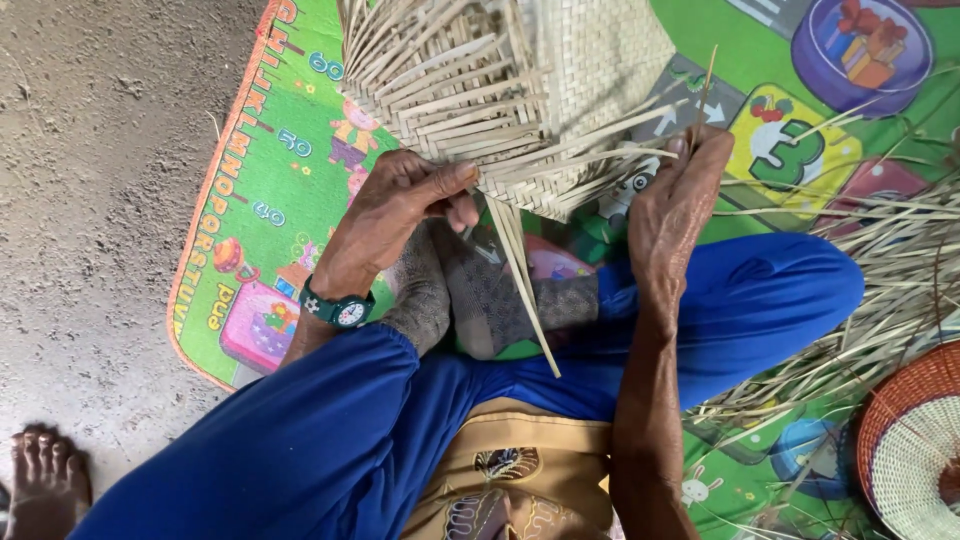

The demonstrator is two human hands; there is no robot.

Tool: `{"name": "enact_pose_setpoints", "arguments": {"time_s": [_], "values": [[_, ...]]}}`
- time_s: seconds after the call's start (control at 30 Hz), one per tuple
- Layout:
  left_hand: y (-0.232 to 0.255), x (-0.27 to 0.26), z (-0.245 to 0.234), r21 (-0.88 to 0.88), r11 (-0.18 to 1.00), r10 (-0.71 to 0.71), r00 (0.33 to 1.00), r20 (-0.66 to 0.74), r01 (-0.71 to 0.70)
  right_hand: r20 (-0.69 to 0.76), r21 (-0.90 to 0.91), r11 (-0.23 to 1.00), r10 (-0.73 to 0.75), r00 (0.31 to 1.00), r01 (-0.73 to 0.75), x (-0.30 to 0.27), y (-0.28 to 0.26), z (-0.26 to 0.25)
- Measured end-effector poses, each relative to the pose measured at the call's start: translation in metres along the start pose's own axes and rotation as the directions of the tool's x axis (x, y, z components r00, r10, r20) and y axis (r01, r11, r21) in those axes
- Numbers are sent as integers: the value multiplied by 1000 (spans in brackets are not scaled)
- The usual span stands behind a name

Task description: A person is weaving a basket using dried plant fibers while sitting on a floor mat.

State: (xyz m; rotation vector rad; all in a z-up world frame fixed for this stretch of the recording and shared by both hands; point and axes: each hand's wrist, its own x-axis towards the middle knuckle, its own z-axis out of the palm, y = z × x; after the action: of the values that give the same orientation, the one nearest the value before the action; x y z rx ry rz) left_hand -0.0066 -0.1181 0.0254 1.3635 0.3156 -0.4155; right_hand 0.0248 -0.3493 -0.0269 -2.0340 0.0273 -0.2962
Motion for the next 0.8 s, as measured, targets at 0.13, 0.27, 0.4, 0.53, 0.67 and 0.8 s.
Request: {"name": "enact_pose_setpoints", "arguments": {"time_s": [0.13, 0.27, 0.4, 0.53, 0.67, 0.8], "values": [[6, -3, -2, -60, 998, -3, 1000, -29, 1, 92, 126, 989, 71, 993, -82, -5, -8, -6], [-2, -3, -10, -62, 997, 39, 995, -89, -44, 199, 477, 814, 267, 943, -331, -6, -13, -6], [2, -7, -11, -21, 997, 71, 994, -85, -73, 233, 617, 658, 372, 898, -432, -2, -23, -3], [8, -9, -7, -1, 997, 81, 994, -76, -81, 208, 606, 686, 353, 912, -403, -2, -16, 0], [2, -7, -9, 13, 995, 103, 990, -97, -103, 108, 542, 800, 236, 966, -256, -2, 0, 2], [8, -8, -3, 23, 989, 145, 978, -148, -143, 22, 276, 960, 36, 999, -41, 3, -4, 2]]}}
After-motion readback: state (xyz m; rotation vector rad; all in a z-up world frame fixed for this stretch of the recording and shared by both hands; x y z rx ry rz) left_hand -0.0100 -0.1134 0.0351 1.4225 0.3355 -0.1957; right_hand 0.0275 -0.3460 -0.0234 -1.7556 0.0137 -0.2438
